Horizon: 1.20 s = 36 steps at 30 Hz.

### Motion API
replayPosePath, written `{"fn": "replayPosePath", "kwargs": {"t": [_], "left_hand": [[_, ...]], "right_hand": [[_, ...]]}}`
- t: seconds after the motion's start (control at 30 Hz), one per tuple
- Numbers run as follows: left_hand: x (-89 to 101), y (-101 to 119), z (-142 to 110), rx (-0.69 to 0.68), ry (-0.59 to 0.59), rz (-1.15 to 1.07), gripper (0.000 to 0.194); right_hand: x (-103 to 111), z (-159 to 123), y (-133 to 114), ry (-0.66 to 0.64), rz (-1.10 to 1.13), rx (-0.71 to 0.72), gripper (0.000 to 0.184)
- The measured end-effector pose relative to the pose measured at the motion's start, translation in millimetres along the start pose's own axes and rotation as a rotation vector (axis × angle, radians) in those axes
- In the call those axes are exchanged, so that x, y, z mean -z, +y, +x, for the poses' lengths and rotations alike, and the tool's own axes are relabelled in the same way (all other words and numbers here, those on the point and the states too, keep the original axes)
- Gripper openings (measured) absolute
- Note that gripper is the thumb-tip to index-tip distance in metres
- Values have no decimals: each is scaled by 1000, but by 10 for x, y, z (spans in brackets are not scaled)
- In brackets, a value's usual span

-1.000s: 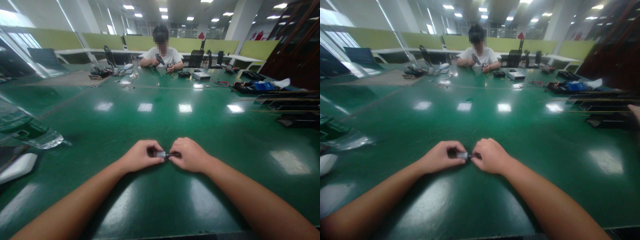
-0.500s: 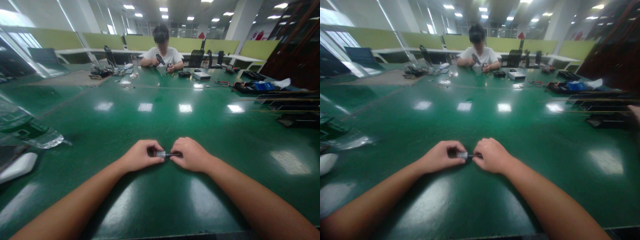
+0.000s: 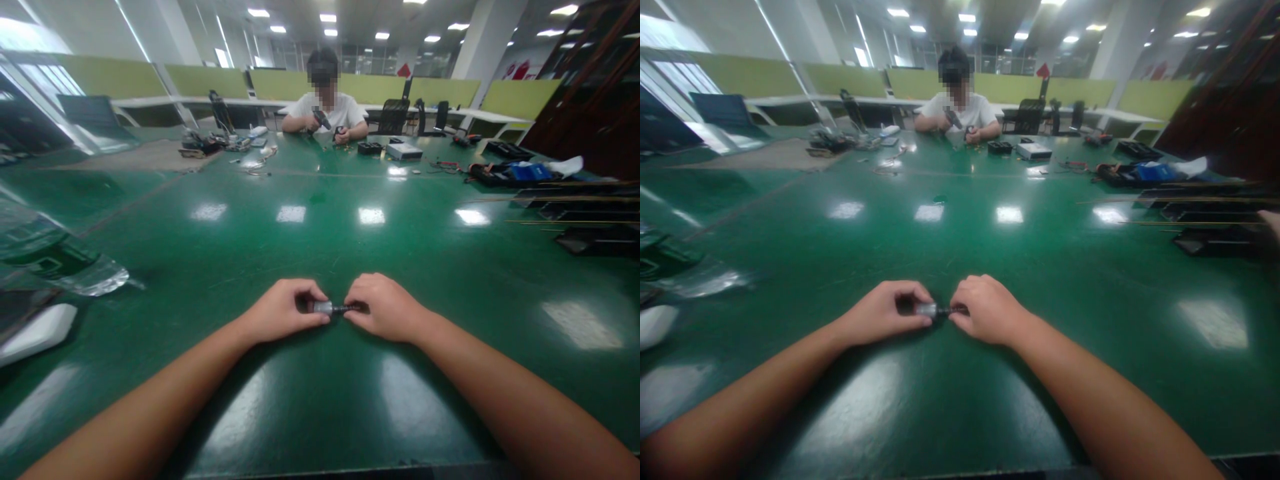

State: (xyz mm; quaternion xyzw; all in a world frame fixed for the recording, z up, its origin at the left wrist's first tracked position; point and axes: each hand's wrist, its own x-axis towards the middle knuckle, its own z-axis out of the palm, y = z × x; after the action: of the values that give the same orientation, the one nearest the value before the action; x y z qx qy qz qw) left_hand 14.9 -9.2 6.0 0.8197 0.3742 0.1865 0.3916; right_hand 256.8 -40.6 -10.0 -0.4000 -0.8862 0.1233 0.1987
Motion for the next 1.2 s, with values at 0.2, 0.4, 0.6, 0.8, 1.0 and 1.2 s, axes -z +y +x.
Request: {"fn": "replayPosePath", "kwargs": {"t": [0.2, 0.4, 0.6, 0.8, 1.0, 1.2], "left_hand": [[-1, -15, 0, 1, -4, 4, 25], [-5, -17, -2, -2, -5, -10, 24], [-3, -32, -3, -6, -1, -14, 25], [-5, -36, -8, -3, 3, -20, 26], [-2, -33, -6, 7, -3, -22, 25], [4, -40, -5, 9, -15, -36, 28]], "right_hand": [[28, -13, 0, -11, -4, -13, 9], [42, -31, 7, -15, -11, -19, 9], [71, -32, 1, -22, -19, -30, 10], [89, -40, 10, -46, -45, -35, 10], [106, -50, 18, -53, -51, -48, 12], [160, -58, 49, -67, -62, -64, 12]]}}
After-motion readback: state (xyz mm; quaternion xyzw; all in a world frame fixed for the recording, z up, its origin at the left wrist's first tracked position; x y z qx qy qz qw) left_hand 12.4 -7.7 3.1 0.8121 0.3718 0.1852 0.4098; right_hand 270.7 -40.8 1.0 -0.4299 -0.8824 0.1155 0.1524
